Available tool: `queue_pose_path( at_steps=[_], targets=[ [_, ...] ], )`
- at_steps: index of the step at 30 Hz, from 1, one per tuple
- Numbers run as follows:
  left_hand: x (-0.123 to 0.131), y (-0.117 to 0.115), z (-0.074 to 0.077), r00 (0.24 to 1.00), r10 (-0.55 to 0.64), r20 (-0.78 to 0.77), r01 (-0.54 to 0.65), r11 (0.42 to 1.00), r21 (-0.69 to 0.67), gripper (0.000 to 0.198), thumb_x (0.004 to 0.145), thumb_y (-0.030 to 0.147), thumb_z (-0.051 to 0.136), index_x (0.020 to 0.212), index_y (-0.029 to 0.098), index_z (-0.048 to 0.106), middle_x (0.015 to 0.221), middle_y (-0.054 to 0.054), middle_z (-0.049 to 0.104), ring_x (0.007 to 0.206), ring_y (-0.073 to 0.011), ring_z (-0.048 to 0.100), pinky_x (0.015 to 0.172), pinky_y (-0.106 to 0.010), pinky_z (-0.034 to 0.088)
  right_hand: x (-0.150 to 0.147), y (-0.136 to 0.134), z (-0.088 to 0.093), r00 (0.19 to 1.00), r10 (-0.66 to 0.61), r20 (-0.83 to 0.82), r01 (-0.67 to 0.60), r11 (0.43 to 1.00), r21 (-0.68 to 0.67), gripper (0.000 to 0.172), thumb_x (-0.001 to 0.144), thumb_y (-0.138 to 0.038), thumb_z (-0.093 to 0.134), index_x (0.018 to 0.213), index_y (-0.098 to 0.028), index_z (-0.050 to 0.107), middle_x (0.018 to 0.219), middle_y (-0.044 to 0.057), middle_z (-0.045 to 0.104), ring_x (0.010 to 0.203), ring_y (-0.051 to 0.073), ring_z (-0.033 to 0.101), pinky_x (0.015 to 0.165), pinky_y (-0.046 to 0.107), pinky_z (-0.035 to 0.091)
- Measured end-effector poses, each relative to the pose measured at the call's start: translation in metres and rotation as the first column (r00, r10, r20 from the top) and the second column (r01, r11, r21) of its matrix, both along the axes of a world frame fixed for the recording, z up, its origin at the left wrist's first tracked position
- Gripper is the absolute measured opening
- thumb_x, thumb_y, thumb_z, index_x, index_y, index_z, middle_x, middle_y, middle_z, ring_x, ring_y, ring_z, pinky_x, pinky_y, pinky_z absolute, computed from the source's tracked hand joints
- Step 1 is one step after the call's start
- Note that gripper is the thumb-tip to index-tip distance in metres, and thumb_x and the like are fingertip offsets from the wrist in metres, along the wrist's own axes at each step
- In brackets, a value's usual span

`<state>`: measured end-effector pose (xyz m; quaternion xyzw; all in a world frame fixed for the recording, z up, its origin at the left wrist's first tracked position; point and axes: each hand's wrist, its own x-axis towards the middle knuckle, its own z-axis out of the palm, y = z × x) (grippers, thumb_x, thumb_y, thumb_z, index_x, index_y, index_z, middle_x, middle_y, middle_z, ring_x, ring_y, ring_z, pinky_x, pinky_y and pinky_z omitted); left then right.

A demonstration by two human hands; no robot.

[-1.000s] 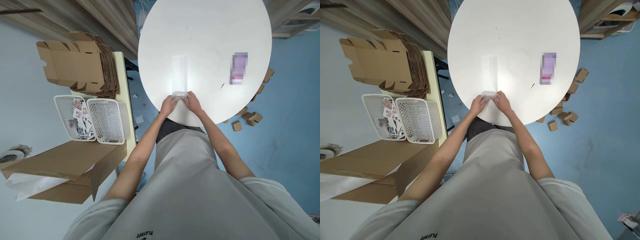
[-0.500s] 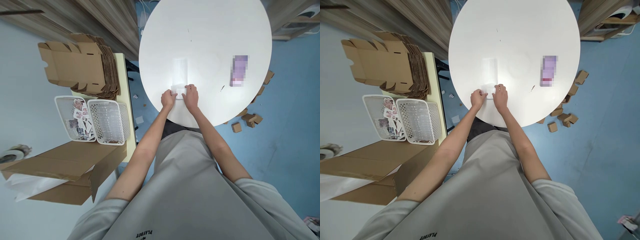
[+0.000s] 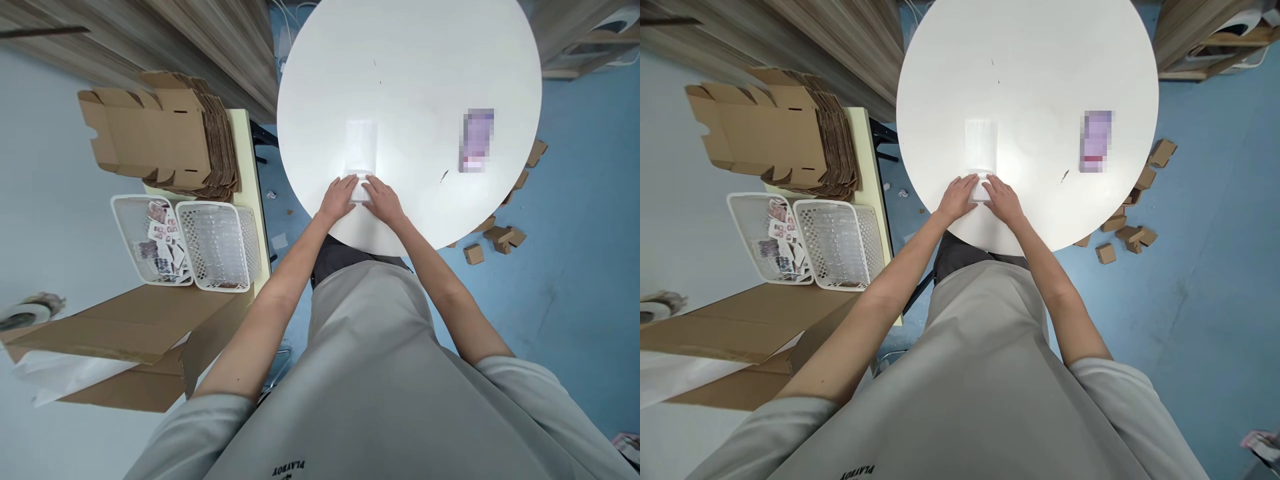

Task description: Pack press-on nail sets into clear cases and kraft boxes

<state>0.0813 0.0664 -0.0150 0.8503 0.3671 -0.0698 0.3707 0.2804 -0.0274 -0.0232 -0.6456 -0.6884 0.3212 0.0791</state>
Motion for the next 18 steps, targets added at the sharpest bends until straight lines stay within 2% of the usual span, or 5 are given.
queue_pose_path(
  at_steps=[6, 9, 12, 15, 18],
  targets=[
    [-0.013, -0.018, 0.013, 0.999, 0.043, -0.018, -0.044, 0.996, -0.075, 0.079, 0.093, 0.031, 0.073, 0.168, 0.015, 0.054, 0.179, -0.015, 0.049, 0.166, -0.0348, 0.047, 0.139, -0.048, 0.036, 0.001, -0.028, 0.005, 0.999, 0.033, -0.031, -0.034, 0.999, -0.015, 0.064, 0.116, -0.049, 0.044, 0.171, -0.017, 0.046, 0.184, 0.02, 0.037, 0.168, 0.039, 0.042, 0.126, 0.064, 0.05],
    [-0.016, -0.028, 0.022, 0.986, 0.165, -0.04, -0.169, 0.975, -0.143, 0.071, 0.098, 0.041, 0.068, 0.164, 0.017, 0.058, 0.174, -0.012, 0.055, 0.162, -0.034, 0.053, 0.136, -0.045, 0.04, 0.004, -0.034, 0.012, 0.999, 0.002, -0.051, -0.004, 0.999, -0.049, 0.065, 0.118, -0.055, 0.035, 0.167, -0.016, 0.052, 0.18, 0.019, 0.045, 0.161, 0.038, 0.052, 0.123, 0.059, 0.053],
    [-0.011, -0.029, 0.027, 0.952, 0.303, -0.032, -0.304, 0.933, -0.193, 0.059, 0.106, 0.047, 0.06, 0.158, 0.019, 0.064, 0.165, -0.012, 0.065, 0.153, -0.0331, 0.061, 0.131, -0.044, 0.044, 0.004, -0.024, 0.019, 0.994, -0.098, -0.054, 0.093, 0.991, -0.093, 0.062, 0.119, -0.054, 0.031, 0.161, -0.016, 0.057, 0.168, 0.019, 0.061, 0.149, 0.038, 0.063, 0.117, 0.054, 0.057],
    [0.0, -0.021, 0.025, 0.901, 0.432, -0.039, -0.431, 0.879, -0.206, 0.046, 0.112, 0.055, 0.052, 0.129, 0.02, 0.078, 0.133, -0.015, 0.081, 0.13, -0.0351, 0.073, 0.115, -0.044, 0.052, 0.002, -0.006, 0.021, 0.974, -0.222, -0.033, 0.216, 0.968, -0.131, 0.058, 0.119, -0.052, 0.032, 0.158, -0.018, 0.058, 0.147, 0.018, 0.075, 0.126, 0.038, 0.074, 0.104, 0.051, 0.061],
    [0.011, -0.012, 0.02, 0.844, 0.528, -0.096, -0.537, 0.827, -0.167, 0.046, 0.111, 0.058, 0.057, 0.089, 0.022, 0.075, 0.092, -0.013, 0.078, 0.105, -0.0347, 0.075, 0.098, -0.042, 0.054, -0.002, 0.009, 0.018, 0.944, -0.329, -0.014, 0.325, 0.937, -0.125, 0.054, 0.119, -0.051, 0.034, 0.158, -0.021, 0.057, 0.14, 0.015, 0.078, 0.117, 0.037, 0.075, 0.098, 0.051, 0.062]
  ],
)
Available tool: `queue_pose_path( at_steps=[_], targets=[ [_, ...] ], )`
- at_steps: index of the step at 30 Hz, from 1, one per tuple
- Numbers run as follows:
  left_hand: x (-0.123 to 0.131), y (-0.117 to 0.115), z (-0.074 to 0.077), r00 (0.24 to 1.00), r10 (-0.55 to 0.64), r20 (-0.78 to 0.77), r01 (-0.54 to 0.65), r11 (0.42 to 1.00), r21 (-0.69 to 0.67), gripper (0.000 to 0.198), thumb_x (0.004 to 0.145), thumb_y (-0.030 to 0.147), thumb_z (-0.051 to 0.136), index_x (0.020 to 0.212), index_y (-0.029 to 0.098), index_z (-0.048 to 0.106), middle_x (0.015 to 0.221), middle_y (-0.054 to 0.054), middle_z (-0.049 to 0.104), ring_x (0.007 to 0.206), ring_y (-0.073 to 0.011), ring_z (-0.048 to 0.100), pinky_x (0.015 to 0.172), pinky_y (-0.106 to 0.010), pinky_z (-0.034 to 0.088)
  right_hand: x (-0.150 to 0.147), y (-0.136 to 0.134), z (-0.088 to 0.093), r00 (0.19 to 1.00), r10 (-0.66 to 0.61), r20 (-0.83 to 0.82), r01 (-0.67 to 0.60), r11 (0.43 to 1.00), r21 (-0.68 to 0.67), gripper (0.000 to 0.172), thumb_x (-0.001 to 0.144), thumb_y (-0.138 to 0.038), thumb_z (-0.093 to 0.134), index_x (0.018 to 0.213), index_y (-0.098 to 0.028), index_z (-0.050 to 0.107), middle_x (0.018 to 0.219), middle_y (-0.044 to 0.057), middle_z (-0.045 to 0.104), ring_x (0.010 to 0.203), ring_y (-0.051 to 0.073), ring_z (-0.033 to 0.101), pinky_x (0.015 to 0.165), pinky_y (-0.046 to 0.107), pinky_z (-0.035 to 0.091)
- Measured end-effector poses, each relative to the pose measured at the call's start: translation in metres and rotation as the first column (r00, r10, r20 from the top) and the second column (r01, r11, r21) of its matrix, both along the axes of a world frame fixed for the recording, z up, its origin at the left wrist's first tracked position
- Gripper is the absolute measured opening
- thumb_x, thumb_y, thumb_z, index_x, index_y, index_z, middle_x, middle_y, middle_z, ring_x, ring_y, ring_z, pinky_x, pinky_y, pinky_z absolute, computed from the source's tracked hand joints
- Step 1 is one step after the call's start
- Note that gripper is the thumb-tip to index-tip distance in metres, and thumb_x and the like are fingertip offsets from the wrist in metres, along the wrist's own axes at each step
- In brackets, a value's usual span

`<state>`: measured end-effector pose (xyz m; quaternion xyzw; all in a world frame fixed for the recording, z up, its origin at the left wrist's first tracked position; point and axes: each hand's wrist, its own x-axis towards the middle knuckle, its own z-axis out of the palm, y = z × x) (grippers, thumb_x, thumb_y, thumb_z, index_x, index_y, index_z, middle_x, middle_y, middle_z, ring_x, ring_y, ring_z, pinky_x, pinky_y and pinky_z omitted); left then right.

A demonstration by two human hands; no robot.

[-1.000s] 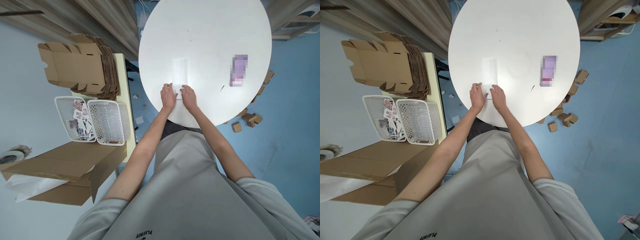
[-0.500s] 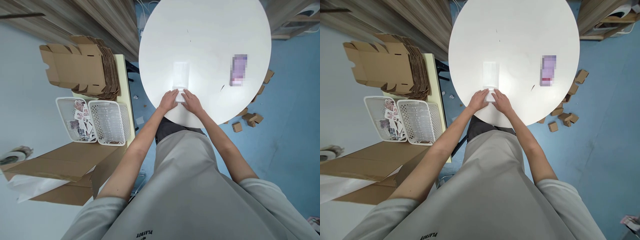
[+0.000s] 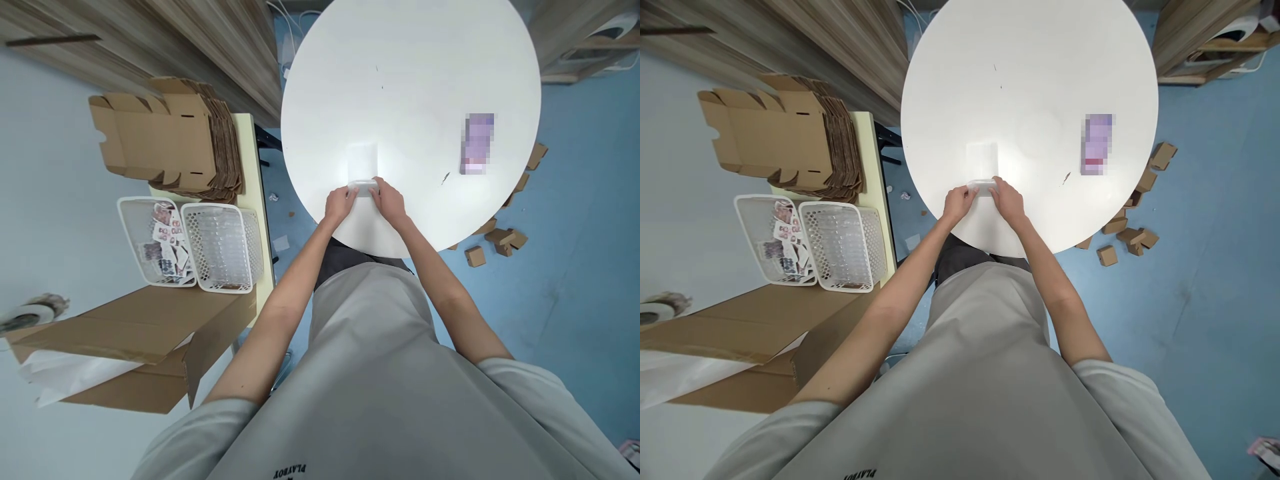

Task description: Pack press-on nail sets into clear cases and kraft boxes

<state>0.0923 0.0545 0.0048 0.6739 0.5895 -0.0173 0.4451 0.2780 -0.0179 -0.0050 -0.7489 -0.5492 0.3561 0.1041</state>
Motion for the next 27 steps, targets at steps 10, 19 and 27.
queue_pose_path(
  at_steps=[10, 19, 27],
  targets=[
    [0.019, 0.003, -0.011, 0.987, 0.153, -0.043, -0.147, 0.982, 0.119, 0.018, 0.108, 0.035, 0.065, 0.11, 0.022, 0.076, 0.119, -0.015, 0.075, 0.115, -0.0347, 0.072, 0.106, -0.051, 0.055, -0.013, 0.03, -0.02, 0.98, -0.192, 0.062, 0.193, 0.981, -0.017, 0.067, 0.117, -0.062, 0.037, 0.16, -0.015, 0.055, 0.122, 0.021, 0.08, 0.119, 0.042, 0.074, 0.106, 0.06, 0.06],
    [0.02, 0.028, -0.019, 0.963, -0.262, 0.056, 0.239, 0.936, 0.26, 0.065, 0.108, 0.035, 0.057, 0.171, 0.02, 0.047, 0.176, -0.018, 0.05, 0.172, -0.0344, 0.035, 0.14, -0.057, 0.031, -0.016, 0.044, -0.012, 0.993, 0.082, 0.086, -0.094, 0.986, 0.138, 0.054, 0.118, -0.032, 0.032, 0.166, -0.024, 0.054, 0.175, 0.014, 0.052, 0.167, 0.031, 0.042, 0.136, 0.061, 0.039],
    [0.006, 0.037, -0.012, 0.854, -0.519, 0.025, 0.511, 0.848, 0.142, 0.093, 0.09, 0.027, 0.073, 0.176, 0.015, 0.039, 0.184, -0.018, 0.037, 0.173, -0.0361, 0.033, 0.144, -0.058, 0.019, 0.009, 0.028, -0.008, 0.947, 0.32, 0.009, -0.32, 0.944, 0.076, 0.074, 0.106, -0.03, 0.064, 0.174, -0.014, 0.042, 0.18, 0.021, 0.044, 0.168, 0.035, 0.041, 0.129, 0.056, 0.048]
  ],
)
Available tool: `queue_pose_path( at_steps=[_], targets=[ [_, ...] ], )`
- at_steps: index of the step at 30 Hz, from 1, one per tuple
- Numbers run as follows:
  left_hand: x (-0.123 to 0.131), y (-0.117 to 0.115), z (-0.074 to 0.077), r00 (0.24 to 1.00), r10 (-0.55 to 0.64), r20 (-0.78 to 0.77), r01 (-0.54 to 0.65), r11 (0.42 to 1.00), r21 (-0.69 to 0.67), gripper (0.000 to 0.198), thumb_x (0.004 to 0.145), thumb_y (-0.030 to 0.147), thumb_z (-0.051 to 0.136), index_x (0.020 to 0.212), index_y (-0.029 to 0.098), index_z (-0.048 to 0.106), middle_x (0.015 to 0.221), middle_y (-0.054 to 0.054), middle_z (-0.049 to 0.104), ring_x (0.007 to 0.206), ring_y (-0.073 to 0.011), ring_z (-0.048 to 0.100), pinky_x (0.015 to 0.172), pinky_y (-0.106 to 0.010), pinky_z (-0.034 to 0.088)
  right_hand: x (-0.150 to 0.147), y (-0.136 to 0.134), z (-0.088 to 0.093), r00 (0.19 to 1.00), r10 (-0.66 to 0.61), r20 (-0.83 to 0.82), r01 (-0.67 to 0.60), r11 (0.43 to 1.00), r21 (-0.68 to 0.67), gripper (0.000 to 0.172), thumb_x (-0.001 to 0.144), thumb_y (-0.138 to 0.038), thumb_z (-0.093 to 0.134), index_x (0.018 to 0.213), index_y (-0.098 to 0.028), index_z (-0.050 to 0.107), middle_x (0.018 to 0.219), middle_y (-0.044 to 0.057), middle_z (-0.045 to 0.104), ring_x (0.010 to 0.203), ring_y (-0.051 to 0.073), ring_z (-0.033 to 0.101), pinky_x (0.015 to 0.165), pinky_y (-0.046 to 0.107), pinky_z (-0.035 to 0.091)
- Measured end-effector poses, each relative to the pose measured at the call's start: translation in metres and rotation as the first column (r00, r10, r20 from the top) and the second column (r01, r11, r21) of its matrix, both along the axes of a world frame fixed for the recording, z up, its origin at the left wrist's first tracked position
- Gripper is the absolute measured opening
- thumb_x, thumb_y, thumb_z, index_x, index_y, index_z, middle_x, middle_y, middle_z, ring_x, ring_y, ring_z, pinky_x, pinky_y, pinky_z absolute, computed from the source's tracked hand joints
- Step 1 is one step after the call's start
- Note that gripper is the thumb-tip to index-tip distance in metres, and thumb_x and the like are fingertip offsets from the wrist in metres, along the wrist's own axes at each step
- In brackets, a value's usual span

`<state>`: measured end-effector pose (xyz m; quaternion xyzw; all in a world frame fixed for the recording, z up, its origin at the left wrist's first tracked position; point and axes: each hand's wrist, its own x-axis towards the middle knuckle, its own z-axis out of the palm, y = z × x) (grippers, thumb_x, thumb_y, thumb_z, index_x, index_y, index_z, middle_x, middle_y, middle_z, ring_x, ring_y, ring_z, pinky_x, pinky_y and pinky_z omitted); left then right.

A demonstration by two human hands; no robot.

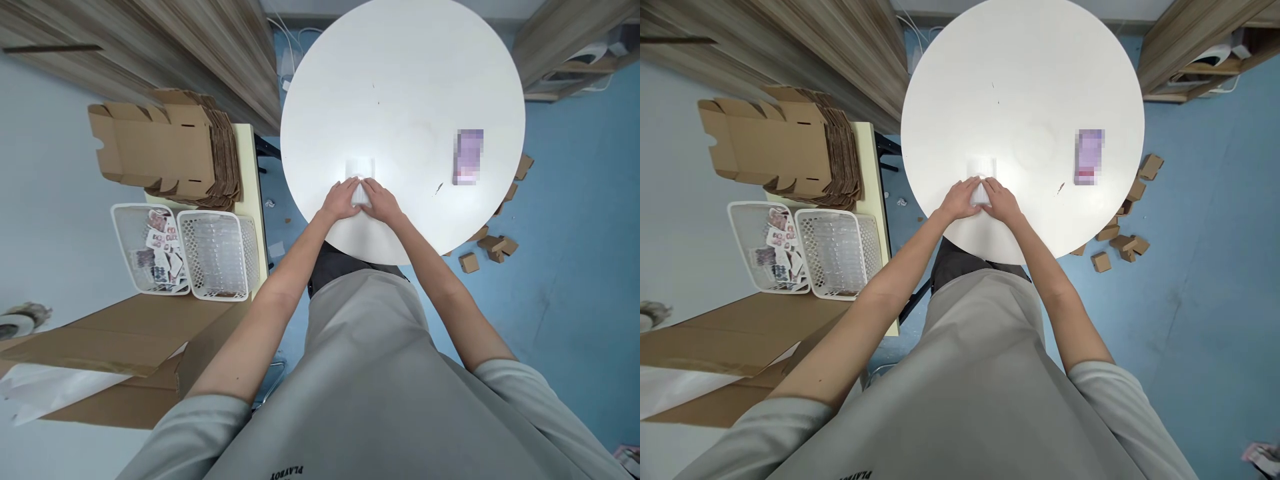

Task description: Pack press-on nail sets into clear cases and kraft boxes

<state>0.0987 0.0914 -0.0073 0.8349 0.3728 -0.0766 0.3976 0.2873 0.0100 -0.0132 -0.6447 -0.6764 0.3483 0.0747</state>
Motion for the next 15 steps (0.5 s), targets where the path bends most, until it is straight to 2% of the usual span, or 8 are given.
queue_pose_path(
  at_steps=[2, 6, 11, 15],
  targets=[
    [-0.005, -0.002, 0.001, 0.999, -0.041, -0.006, 0.041, 0.999, 0.001, 0.101, 0.086, 0.026, 0.078, 0.177, 0.016, 0.037, 0.186, -0.018, 0.033, 0.175, -0.0361, 0.03, 0.145, -0.057, 0.016, 0.001, -0.006, 0.0, 1.0, 0.025, 0.008, -0.025, 1.0, -0.01, 0.083, 0.101, -0.029, 0.073, 0.176, -0.014, 0.04, 0.182, 0.022, 0.039, 0.171, 0.037, 0.036, 0.132, 0.059, 0.044],
    [-0.012, -0.013, 0.002, 0.997, -0.078, -0.018, 0.079, 0.996, 0.036, 0.093, 0.087, 0.018, 0.072, 0.175, 0.012, 0.041, 0.184, -0.019, 0.037, 0.174, -0.0329, 0.034, 0.145, -0.052, 0.019, -0.005, -0.022, 0.003, 0.998, 0.049, 0.044, -0.048, 0.999, -0.025, 0.078, 0.101, -0.019, 0.066, 0.175, -0.01, 0.04, 0.183, 0.022, 0.037, 0.173, 0.037, 0.035, 0.134, 0.06, 0.041],
    [-0.029, -0.048, 0.013, 0.99, -0.139, -0.022, 0.139, 0.99, -0.002, 0.087, 0.09, 0.024, 0.073, 0.17, 0.006, 0.048, 0.181, -0.023, 0.041, 0.17, -0.0357, 0.041, 0.143, -0.051, 0.028, -0.013, -0.065, 0.014, 0.994, 0.11, 0.002, -0.11, 0.993, -0.044, 0.071, 0.108, -0.031, 0.059, 0.173, -0.008, 0.044, 0.183, 0.024, 0.036, 0.171, 0.039, 0.038, 0.132, 0.062, 0.045],
    [-0.048, -0.083, 0.028, 0.998, -0.06, -0.009, 0.06, 0.995, -0.078, 0.075, 0.095, 0.033, 0.07, 0.168, 0.02, 0.056, 0.179, -0.013, 0.047, 0.165, -0.032, 0.05, 0.136, -0.047, 0.043, -0.016, -0.098, 0.024, 0.994, 0.099, -0.036, -0.102, 0.99, -0.097, 0.063, 0.111, -0.04, 0.056, 0.168, -0.014, 0.053, 0.18, 0.02, 0.043, 0.166, 0.038, 0.048, 0.129, 0.059, 0.052]
  ],
)
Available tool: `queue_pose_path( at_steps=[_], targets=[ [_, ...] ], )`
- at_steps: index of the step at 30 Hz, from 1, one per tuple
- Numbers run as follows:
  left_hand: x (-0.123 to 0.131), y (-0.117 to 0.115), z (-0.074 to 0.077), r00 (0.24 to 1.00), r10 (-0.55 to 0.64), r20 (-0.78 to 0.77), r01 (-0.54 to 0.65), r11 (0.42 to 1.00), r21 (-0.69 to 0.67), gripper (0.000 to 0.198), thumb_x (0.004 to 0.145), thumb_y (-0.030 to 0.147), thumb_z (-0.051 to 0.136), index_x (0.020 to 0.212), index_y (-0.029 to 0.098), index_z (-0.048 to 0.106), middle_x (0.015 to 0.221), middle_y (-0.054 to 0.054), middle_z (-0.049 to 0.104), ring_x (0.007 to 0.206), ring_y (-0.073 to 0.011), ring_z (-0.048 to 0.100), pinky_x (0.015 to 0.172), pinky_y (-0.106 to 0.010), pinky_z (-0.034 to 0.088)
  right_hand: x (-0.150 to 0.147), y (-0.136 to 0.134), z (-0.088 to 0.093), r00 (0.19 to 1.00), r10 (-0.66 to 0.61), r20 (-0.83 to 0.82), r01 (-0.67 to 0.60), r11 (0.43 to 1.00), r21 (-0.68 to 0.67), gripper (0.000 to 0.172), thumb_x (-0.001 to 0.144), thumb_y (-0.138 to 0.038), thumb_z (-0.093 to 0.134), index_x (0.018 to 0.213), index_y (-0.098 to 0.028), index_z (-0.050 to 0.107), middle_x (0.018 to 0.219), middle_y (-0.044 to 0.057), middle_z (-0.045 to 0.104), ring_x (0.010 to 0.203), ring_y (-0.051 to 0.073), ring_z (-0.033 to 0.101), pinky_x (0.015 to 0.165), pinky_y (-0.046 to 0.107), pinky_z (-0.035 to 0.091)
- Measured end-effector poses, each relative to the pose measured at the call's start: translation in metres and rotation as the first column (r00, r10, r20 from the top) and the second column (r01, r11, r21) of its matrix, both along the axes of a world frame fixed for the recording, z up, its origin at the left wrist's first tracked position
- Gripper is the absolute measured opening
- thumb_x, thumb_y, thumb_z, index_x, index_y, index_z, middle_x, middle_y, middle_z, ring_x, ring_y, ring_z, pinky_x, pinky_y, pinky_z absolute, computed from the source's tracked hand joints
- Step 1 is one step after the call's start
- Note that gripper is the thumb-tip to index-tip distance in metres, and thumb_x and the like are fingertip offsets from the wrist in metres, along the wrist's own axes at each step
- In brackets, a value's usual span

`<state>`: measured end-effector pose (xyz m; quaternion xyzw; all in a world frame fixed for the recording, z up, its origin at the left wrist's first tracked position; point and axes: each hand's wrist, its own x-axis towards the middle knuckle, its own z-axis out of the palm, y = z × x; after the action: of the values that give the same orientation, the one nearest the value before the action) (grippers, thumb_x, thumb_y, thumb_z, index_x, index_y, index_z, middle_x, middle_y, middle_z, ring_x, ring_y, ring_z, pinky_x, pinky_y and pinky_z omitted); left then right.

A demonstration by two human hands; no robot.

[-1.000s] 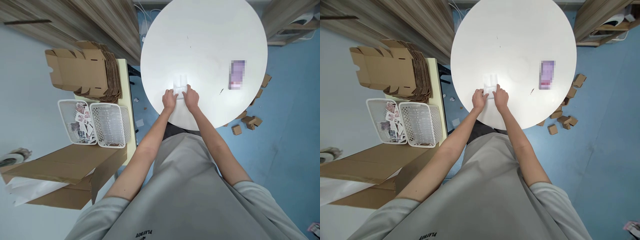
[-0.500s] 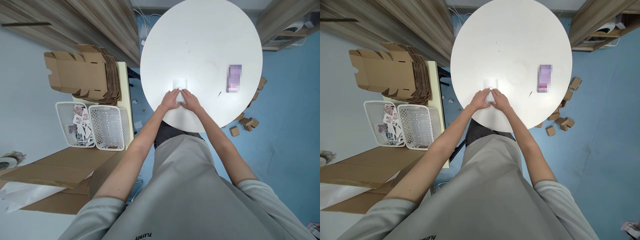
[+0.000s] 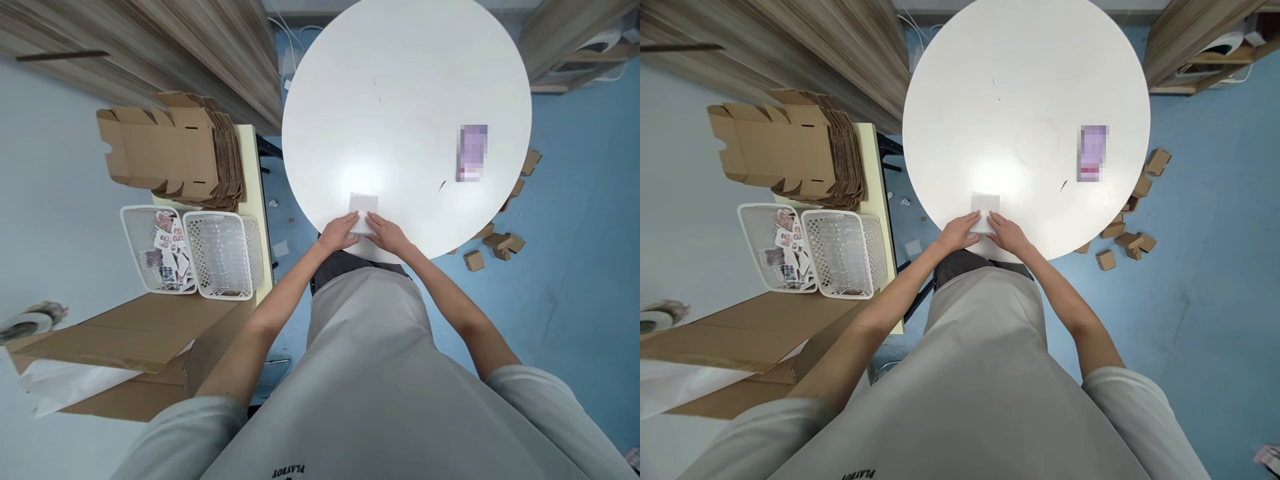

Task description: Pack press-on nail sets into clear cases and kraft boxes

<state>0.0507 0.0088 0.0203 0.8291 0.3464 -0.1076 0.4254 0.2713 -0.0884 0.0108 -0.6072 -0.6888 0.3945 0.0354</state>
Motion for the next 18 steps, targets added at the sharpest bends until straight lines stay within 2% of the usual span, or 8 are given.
queue_pose_path(
  at_steps=[4, 6, 8, 10, 12, 14, 16, 18],
  targets=[
    [-0.007, -0.01, 0.008, 0.981, 0.195, 0.021, -0.192, 0.978, -0.08, 0.06, 0.103, 0.044, 0.065, 0.16, 0.024, 0.065, 0.171, -0.009, 0.059, 0.159, -0.0307, 0.058, 0.134, -0.046, 0.046, 0.001, -0.005, 0.009, 0.997, -0.07, -0.012, 0.07, 0.998, -0.001, 0.052, 0.116, -0.042, 0.048, 0.162, -0.023, 0.062, 0.174, 0.013, 0.055, 0.155, 0.036, 0.061, 0.122, 0.058, 0.058],
    [-0.004, -0.003, 0.007, 0.959, 0.282, 0.035, -0.275, 0.952, -0.133, 0.054, 0.105, 0.049, 0.064, 0.154, 0.025, 0.071, 0.163, -0.01, 0.068, 0.151, -0.0325, 0.065, 0.13, -0.045, 0.05, 0.001, 0.004, 0.012, 0.993, -0.116, 0.001, 0.116, 0.993, 0.009, 0.051, 0.118, -0.042, 0.044, 0.16, -0.022, 0.064, 0.166, 0.014, 0.063, 0.148, 0.037, 0.066, 0.119, 0.059, 0.059],
    [0.003, 0.007, 0.003, 0.935, 0.356, 0.004, -0.351, 0.923, -0.158, 0.046, 0.108, 0.051, 0.062, 0.143, 0.025, 0.077, 0.145, -0.011, 0.079, 0.134, -0.034, 0.074, 0.12, -0.044, 0.056, -0.001, 0.019, 0.012, 0.984, -0.173, 0.035, 0.172, 0.985, 0.021, 0.051, 0.118, -0.04, 0.041, 0.159, -0.019, 0.064, 0.156, 0.017, 0.071, 0.141, 0.039, 0.07, 0.115, 0.059, 0.059],
    [0.013, 0.016, -0.004, 0.901, 0.426, -0.079, -0.433, 0.892, -0.128, 0.04, 0.11, 0.052, 0.059, 0.127, 0.023, 0.082, 0.123, -0.013, 0.085, 0.117, -0.0345, 0.078, 0.109, -0.045, 0.059, -0.003, 0.036, 0.008, 0.969, -0.236, 0.072, 0.234, 0.972, 0.033, 0.05, 0.118, -0.038, 0.042, 0.157, -0.018, 0.065, 0.147, 0.019, 0.076, 0.136, 0.041, 0.07, 0.111, 0.059, 0.06],
    [0.025, 0.019, -0.011, 0.851, 0.507, -0.139, -0.518, 0.854, -0.051, 0.036, 0.11, 0.049, 0.061, 0.117, 0.02, 0.081, 0.117, -0.015, 0.082, 0.111, -0.0342, 0.077, 0.104, -0.045, 0.059, -0.005, 0.053, 0.001, 0.951, -0.296, 0.094, 0.291, 0.955, 0.057, 0.045, 0.116, -0.033, 0.046, 0.153, -0.019, 0.069, 0.146, 0.018, 0.076, 0.136, 0.041, 0.068, 0.11, 0.059, 0.06],
    [0.035, 0.015, -0.016, 0.794, 0.595, -0.121, -0.597, 0.802, 0.03, 0.03, 0.108, 0.041, 0.065, 0.127, 0.02, 0.077, 0.131, -0.016, 0.076, 0.119, -0.0335, 0.074, 0.107, -0.046, 0.059, -0.004, 0.067, -0.007, 0.928, -0.357, 0.109, 0.35, 0.934, 0.075, 0.038, 0.112, -0.026, 0.052, 0.142, -0.02, 0.075, 0.152, 0.017, 0.072, 0.139, 0.04, 0.064, 0.112, 0.059, 0.06],
    [0.041, 0.004, -0.018, 0.734, 0.675, -0.07, -0.67, 0.737, 0.09, 0.041, 0.107, 0.033, 0.067, 0.147, 0.023, 0.067, 0.147, -0.017, 0.067, 0.132, -0.032, 0.07, 0.112, -0.045, 0.057, -0.003, 0.076, -0.014, 0.908, -0.401, 0.12, 0.396, 0.916, 0.064, 0.032, 0.107, -0.02, 0.057, 0.13, -0.021, 0.079, 0.153, 0.016, 0.07, 0.139, 0.039, 0.064, 0.113, 0.058, 0.059],
    [0.044, -0.011, -0.016, 0.664, 0.745, -0.07, -0.736, 0.667, 0.116, 0.054, 0.109, 0.033, 0.066, 0.16, 0.024, 0.054, 0.157, -0.018, 0.06, 0.138, -0.0299, 0.068, 0.116, -0.043, 0.056, -0.001, 0.078, -0.019, 0.9, -0.42, 0.116, 0.419, 0.907, 0.033, 0.03, 0.104, -0.02, 0.06, 0.126, -0.02, 0.08, 0.144, 0.016, 0.073, 0.132, 0.039, 0.067, 0.109, 0.058, 0.061]
  ],
)
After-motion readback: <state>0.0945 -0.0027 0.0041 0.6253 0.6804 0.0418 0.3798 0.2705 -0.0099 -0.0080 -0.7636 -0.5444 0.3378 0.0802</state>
